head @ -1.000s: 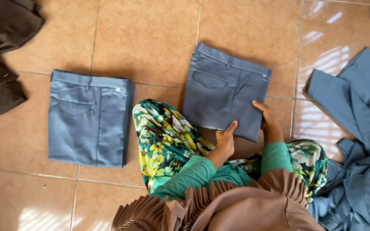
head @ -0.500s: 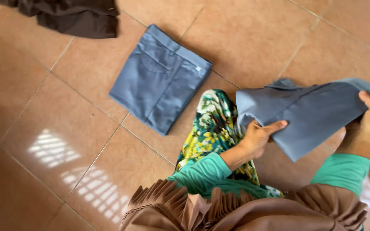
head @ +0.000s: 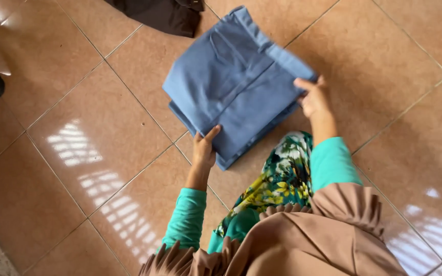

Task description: The person sits on a tiled floor and folds multiple pairs of grey trousers by hand. Each pair is laid flat, legs aligned, then folded in half lengthwise and rolled or folded into a compact rectangle before being stacked.

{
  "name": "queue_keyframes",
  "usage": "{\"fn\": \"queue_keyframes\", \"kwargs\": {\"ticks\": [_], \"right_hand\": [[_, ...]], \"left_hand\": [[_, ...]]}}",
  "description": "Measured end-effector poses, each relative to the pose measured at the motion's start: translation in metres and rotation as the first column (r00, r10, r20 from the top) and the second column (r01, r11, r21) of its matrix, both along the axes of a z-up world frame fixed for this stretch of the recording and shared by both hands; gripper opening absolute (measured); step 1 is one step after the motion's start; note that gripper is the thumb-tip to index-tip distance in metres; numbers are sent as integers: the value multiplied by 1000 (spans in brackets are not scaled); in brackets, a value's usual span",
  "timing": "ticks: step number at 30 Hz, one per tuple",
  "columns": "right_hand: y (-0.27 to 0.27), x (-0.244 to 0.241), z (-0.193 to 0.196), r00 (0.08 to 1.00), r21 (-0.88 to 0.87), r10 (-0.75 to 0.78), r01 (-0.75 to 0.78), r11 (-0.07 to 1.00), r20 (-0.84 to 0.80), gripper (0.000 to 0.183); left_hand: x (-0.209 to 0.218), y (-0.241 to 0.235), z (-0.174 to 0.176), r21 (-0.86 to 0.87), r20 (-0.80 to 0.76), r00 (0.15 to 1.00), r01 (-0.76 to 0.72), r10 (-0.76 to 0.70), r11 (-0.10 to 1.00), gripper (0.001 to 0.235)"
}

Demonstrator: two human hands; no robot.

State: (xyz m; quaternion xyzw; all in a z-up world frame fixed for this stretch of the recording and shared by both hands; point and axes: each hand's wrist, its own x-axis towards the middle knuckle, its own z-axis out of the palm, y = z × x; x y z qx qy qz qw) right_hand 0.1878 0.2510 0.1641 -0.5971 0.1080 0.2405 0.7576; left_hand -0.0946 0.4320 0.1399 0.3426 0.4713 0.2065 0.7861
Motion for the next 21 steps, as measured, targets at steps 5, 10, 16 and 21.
{"fn": "queue_keyframes", "kwargs": {"ticks": [5, 10, 16, 21], "right_hand": [[4, -24, -79, 992, -152, 57, -73, 986, -108, 86], [-1, -17, -70, 995, -189, 89, -95, 977, -39, 75], [-22, -20, -82, 992, -289, 124, -112, 951, 26, 65], [-27, -31, -84, 997, -321, 71, -55, 945, 39, 67]], "left_hand": [[-30, 0, -120, 51, -123, 989, -76, 82, 996, 54], [-29, -29, -115, 165, -103, 982, -141, 159, 976, 51], [-37, -57, -113, 190, -120, 976, -157, 181, 969, 50], [-38, -46, -129, 233, -166, 967, -152, 193, 961, 60]]}}
